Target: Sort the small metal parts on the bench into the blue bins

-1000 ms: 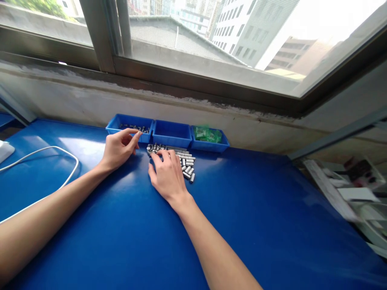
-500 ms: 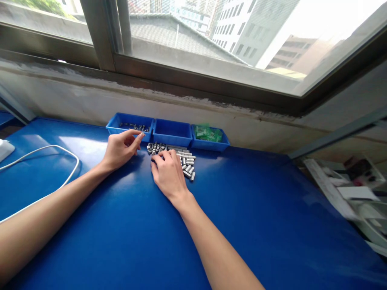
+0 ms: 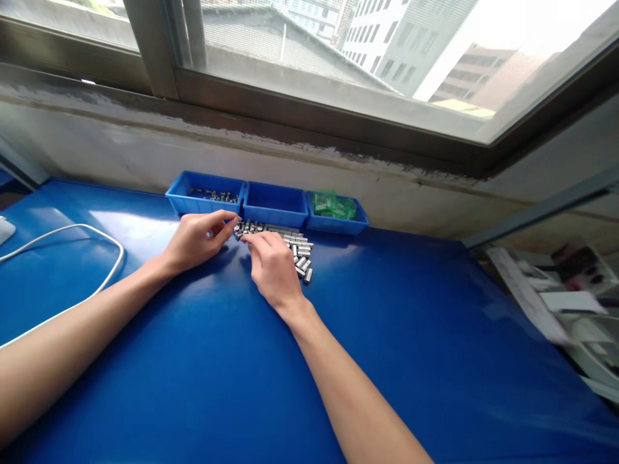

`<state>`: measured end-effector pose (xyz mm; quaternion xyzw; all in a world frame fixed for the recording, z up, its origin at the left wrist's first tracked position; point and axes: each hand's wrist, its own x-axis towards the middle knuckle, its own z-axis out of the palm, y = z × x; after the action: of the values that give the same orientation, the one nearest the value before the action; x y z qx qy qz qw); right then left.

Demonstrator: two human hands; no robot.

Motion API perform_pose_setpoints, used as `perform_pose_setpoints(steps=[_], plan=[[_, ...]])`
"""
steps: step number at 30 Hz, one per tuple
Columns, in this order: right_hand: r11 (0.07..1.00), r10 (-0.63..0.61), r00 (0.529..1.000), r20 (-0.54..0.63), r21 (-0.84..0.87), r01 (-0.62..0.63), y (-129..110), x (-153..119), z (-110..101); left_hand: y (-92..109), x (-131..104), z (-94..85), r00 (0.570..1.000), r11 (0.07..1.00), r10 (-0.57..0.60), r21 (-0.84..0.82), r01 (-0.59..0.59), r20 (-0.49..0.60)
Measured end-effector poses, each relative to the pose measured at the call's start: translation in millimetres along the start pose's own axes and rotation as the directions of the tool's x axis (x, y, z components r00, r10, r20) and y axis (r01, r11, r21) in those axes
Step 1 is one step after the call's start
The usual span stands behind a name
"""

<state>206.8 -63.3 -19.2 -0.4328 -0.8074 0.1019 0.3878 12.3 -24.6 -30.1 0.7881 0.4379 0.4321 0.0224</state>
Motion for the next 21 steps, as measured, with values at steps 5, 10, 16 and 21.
perform_pose_setpoints(steps=[5, 10, 16, 21], plan=[[0.906, 0.295, 0.953, -0.065, 0.335, -0.257, 2.0, 4.5, -3.6, 3.0, -1.7, -0.1, 0.993, 0.998, 0.061, 0.017, -0.063, 0.103], [0.727, 0.448, 0.893, -0.037, 0.597, -0.34, 7.5, 8.3, -1.5, 1.7, -2.2, 0.1, 0.995, 0.999, 0.044, 0.01, -0.045, 0.094], [0.597, 0.533, 0.844, -0.053, 0.731, -0.331, 3.5, 9.9, -2.6, 5.6, -1.2, -3.0, 0.993, 0.998, 0.06, -0.011, -0.059, 0.098], [0.485, 0.576, 0.817, -0.01, 0.809, -0.332, 4.9, 10.1, -6.1, 8.9, -0.6, -5.0, 0.992, 0.998, 0.062, -0.035, -0.058, 0.106]])
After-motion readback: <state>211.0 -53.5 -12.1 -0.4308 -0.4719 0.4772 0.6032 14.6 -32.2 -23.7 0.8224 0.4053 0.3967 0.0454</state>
